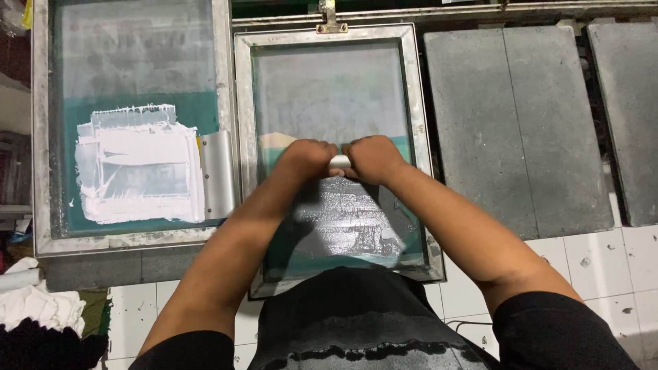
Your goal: Applying ink to a garment using manual screen printing techniques, including drying with a heat gun and using a squeegee.
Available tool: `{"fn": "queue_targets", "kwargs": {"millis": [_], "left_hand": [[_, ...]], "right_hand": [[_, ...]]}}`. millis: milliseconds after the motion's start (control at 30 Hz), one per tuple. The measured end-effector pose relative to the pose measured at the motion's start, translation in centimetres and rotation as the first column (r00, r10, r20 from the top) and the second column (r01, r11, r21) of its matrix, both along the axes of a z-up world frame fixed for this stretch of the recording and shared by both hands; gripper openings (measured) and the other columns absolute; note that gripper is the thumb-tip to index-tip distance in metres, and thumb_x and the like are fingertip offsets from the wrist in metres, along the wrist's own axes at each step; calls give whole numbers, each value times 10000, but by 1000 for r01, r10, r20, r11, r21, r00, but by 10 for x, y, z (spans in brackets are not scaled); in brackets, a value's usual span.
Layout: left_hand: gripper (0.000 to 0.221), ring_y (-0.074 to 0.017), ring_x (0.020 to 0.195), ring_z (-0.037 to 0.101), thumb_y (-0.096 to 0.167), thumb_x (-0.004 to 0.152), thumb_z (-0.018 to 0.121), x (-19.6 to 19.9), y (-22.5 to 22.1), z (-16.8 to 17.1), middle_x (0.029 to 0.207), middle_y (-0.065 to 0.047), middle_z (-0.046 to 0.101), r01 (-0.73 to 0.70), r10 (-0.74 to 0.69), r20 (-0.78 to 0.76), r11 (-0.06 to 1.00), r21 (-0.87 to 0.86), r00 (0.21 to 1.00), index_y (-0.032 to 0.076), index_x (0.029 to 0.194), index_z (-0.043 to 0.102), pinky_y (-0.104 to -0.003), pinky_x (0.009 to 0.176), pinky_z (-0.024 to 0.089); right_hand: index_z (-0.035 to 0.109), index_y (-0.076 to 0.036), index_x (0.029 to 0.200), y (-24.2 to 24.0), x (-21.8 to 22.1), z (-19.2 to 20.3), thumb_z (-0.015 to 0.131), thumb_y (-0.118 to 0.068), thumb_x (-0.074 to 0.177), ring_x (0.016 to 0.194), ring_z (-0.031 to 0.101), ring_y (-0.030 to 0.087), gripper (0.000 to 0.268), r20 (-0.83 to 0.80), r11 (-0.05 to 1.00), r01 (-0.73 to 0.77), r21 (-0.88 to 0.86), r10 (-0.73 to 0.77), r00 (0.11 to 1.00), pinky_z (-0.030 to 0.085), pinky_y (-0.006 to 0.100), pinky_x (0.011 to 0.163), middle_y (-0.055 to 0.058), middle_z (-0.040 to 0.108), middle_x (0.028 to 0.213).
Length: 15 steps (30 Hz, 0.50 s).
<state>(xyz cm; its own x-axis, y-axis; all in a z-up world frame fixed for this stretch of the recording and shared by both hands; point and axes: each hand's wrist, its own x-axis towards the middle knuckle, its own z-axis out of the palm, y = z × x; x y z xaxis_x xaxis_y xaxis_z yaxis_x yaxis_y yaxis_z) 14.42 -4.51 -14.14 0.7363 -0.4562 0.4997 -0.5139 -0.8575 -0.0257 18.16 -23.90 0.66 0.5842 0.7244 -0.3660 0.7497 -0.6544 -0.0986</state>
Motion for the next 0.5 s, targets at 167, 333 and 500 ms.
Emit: {"fn": "queue_targets", "kwargs": {"millis": [167, 333, 500], "left_hand": [[499, -179, 516, 607, 727, 800, 651, -20, -1, 15, 583, 43, 499, -46, 44, 73, 999, 28, 996, 251, 740, 512, -313, 515, 516], [507, -169, 574, 637, 689, 584, 765, -33, -4, 16, 626, 64, 542, -53, 51, 16, 994, 91, 999, 281, 774, 533, -333, 532, 533], [508, -193, 645, 668, 678, 654, 763, -49, -9, 20, 686, 41, 587, -38, 47, -83, 994, 104, 995, 248, 843, 568, -347, 561, 546]], "right_hand": [[726, -122, 968, -1, -14, 1, 701, -460, 859, 901, 748, 346, 356, -18, 1000, -1, 12, 1, 1000, 600, 494, 780, 91, 748, 883], [715, -115, 1040, -7, -26, -4, 704, -423, 863, 908, 744, 362, 356, -35, 999, -14, 51, 16, 999, 597, 500, 777, 113, 743, 893], [708, -118, 1040, -15, -38, -13, 672, -401, 901, 913, 744, 355, 317, -10, 997, -24, 69, 25, 1000, 597, 479, 777, 107, 744, 905]]}}
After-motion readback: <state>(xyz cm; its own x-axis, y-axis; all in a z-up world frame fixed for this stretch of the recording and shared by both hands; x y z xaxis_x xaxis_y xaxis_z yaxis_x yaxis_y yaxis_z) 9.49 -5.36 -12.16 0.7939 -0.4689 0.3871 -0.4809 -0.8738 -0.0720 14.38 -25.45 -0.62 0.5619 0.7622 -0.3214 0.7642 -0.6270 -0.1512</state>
